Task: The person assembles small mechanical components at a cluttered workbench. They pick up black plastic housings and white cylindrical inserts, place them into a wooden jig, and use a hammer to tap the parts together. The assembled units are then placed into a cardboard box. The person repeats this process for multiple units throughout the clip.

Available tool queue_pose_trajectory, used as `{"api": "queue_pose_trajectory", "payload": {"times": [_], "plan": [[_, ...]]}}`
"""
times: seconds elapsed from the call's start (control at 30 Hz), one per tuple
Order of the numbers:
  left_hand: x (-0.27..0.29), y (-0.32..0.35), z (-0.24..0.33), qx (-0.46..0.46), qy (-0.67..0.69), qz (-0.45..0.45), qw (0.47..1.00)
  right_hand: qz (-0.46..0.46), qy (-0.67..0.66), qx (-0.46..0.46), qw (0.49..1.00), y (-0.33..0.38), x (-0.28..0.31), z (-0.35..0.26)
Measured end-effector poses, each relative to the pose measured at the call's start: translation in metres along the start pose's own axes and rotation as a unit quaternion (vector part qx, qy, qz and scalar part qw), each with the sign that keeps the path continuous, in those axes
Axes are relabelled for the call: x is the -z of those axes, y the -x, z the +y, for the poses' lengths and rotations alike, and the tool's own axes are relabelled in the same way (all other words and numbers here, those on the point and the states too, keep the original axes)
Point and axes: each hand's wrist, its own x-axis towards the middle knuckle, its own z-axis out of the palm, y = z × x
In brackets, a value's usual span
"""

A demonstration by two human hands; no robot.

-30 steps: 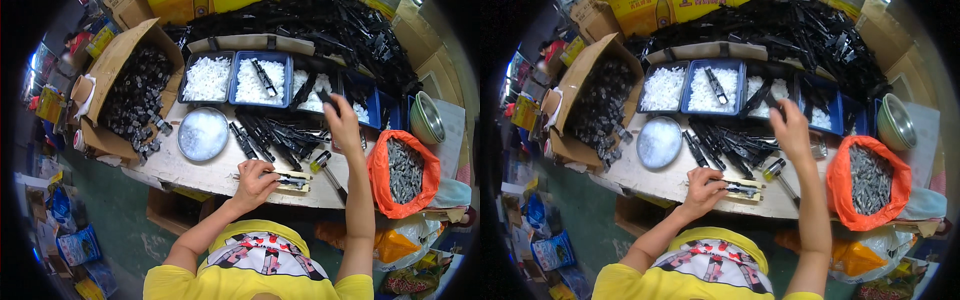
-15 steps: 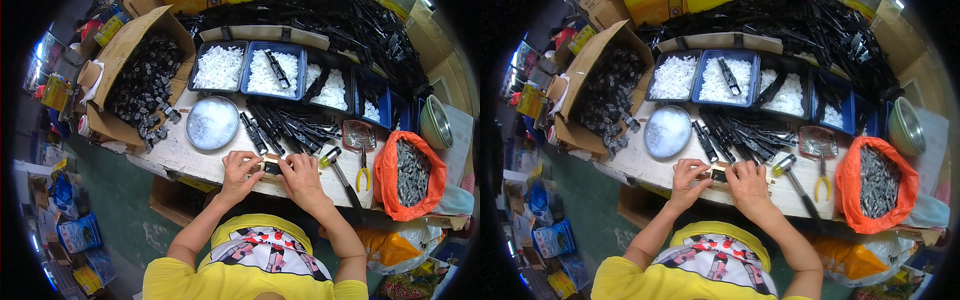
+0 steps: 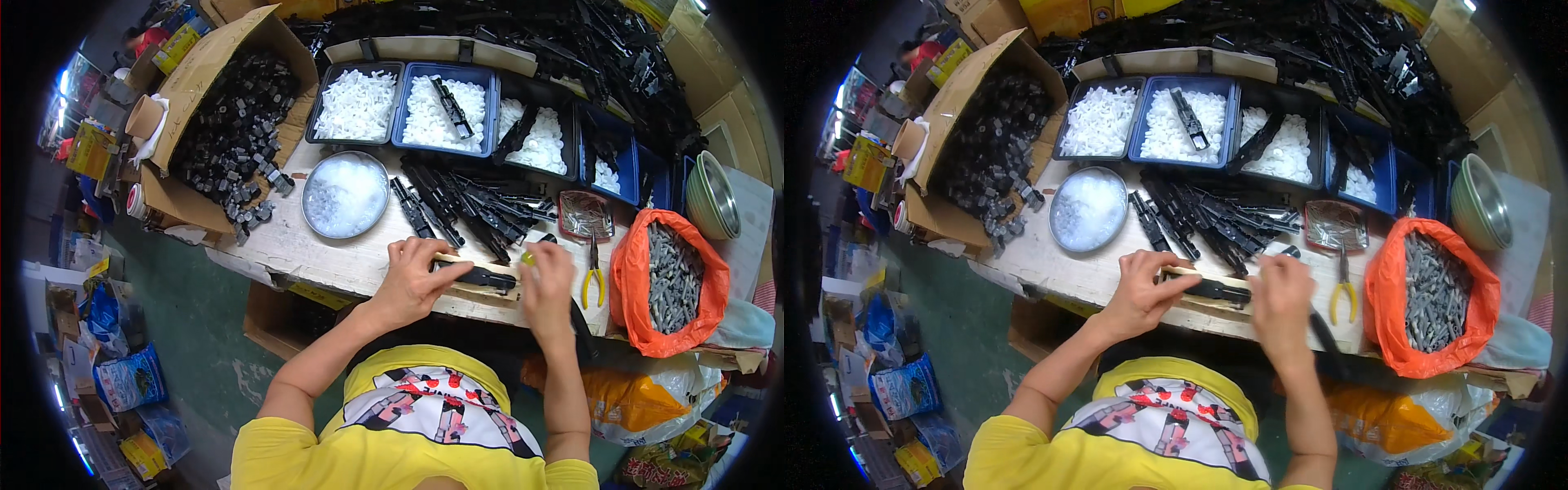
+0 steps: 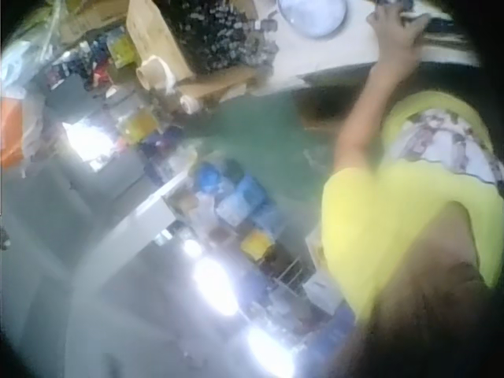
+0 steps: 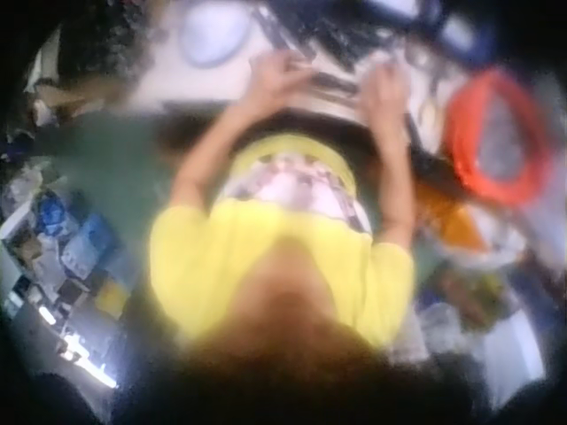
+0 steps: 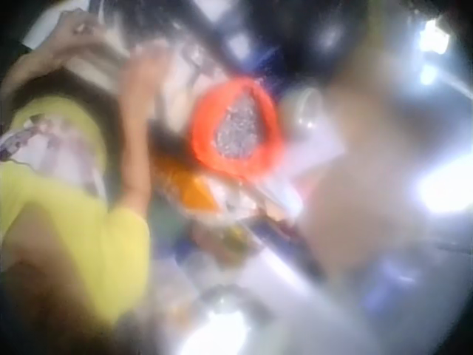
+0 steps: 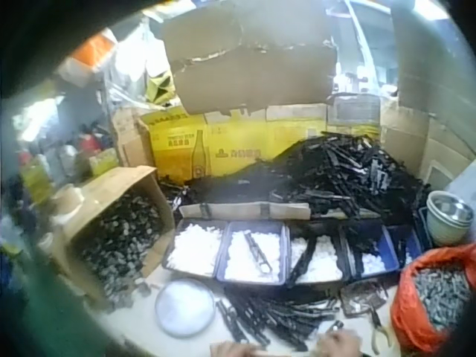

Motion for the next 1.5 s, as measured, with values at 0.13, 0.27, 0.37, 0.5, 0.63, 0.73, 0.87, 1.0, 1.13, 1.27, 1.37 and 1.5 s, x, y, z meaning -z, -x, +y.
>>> {"api": "queue_pose_trajectory", "payload": {"times": [0.13,0.27,0.37,0.5,0.63,0.73,0.87,1.0,1.13,1.27,1.37,1.5], "plan": [[-0.006,-0.001,-0.002,-0.064,-0.079,-0.078,0.992,-0.051,0.171,-0.121,0.977,0.033,0.001,0.042],[-0.002,-0.006,-0.004,-0.09,-0.096,-0.11,0.985,-0.006,0.041,-0.072,0.997,0.043,0.009,0.047],[-0.002,-0.008,-0.005,-0.101,-0.105,-0.115,0.983,-0.064,-0.07,-0.082,0.992,0.035,0.033,0.011],[0.0,-0.009,-0.005,-0.108,-0.127,-0.135,0.977,-0.014,-0.077,-0.003,0.997,0.024,0.051,-0.03],[0.002,-0.013,-0.001,-0.108,-0.127,-0.141,0.976,-0.178,0.07,-0.016,0.981,0.034,0.032,-0.028],[0.001,-0.012,0.0,-0.108,-0.131,-0.138,0.976,-0.098,0.042,-0.003,0.994,0.026,0.041,-0.03],[0.001,-0.015,0.003,-0.111,-0.152,-0.141,0.972,-0.104,0.058,-0.003,0.993,0.029,0.037,-0.034],[-0.004,-0.012,-0.004,-0.112,-0.072,-0.089,0.987,-0.154,0.084,-0.014,0.984,0.025,0.035,-0.025],[-0.006,-0.014,-0.005,-0.023,-0.012,-0.053,0.998,-0.021,-0.031,0.001,0.999,0.015,0.041,-0.036],[-0.005,-0.013,-0.002,0.02,0.037,-0.023,0.999,-0.121,0.021,-0.013,0.992,0.008,0.014,-0.043],[-0.007,-0.009,-0.001,0.028,0.051,0.006,0.998,-0.143,0.001,-0.003,0.99,-0.008,0.003,-0.039],[-0.016,0.003,0.001,0.056,0.057,0.081,0.993,-0.121,-0.031,-0.016,0.992,-0.024,0.009,-0.052]]}}
